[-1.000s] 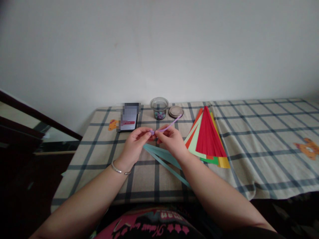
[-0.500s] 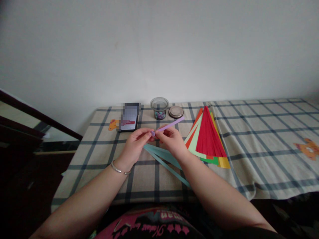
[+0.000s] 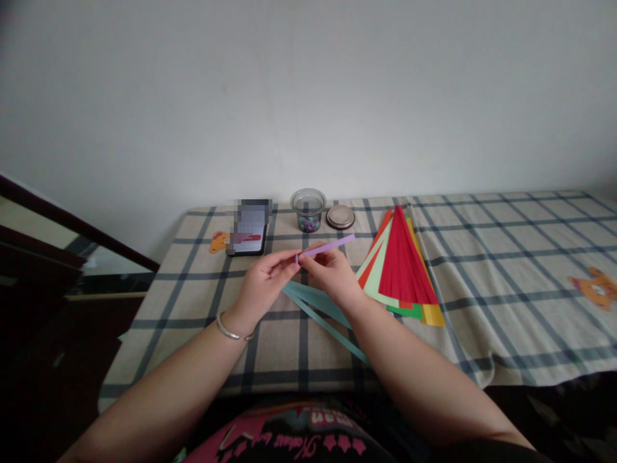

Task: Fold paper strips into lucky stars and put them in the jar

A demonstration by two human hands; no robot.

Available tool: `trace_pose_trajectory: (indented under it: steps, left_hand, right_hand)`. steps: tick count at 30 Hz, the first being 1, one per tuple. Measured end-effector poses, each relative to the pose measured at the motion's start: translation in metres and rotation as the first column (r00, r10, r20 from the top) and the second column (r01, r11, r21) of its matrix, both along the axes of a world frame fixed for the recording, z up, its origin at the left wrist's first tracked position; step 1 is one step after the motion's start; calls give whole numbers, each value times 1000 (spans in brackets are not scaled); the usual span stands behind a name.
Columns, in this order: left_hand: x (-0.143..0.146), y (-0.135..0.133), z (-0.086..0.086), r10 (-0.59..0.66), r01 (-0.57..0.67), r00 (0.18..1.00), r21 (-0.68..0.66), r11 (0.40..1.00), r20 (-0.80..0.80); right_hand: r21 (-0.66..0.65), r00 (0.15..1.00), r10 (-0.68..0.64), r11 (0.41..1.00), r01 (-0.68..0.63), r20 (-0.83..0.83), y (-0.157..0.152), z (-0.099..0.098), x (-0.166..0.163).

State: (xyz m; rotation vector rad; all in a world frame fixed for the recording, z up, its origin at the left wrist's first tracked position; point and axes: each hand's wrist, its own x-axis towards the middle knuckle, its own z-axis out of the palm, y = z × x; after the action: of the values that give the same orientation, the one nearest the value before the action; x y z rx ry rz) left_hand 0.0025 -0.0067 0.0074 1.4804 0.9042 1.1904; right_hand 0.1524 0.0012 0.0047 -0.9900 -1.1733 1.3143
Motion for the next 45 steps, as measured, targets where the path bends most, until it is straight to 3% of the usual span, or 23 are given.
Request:
trace_pose_trajectory:
  steps: [6,11,30,45]
  left_hand:
    - [-3,-1,1,46,-32,988,95,995,-150]
    - [-2,-2,2,82,-59,981,131,990,-176]
    - [2,-2,4,37,-35,998,-40,999,48]
    - [2,-2,4,-22,50,982,-152,987,185]
  right_hand:
    - [-11,998,-52,999,52,42,0,0,-1]
    - [30,995,-63,998,61,74,-1,2,-1]
    - [-127,998,-18,992,11,-54,-3,7,-1]
    - [-165,975,118,975,-149,-187,-4,2,1]
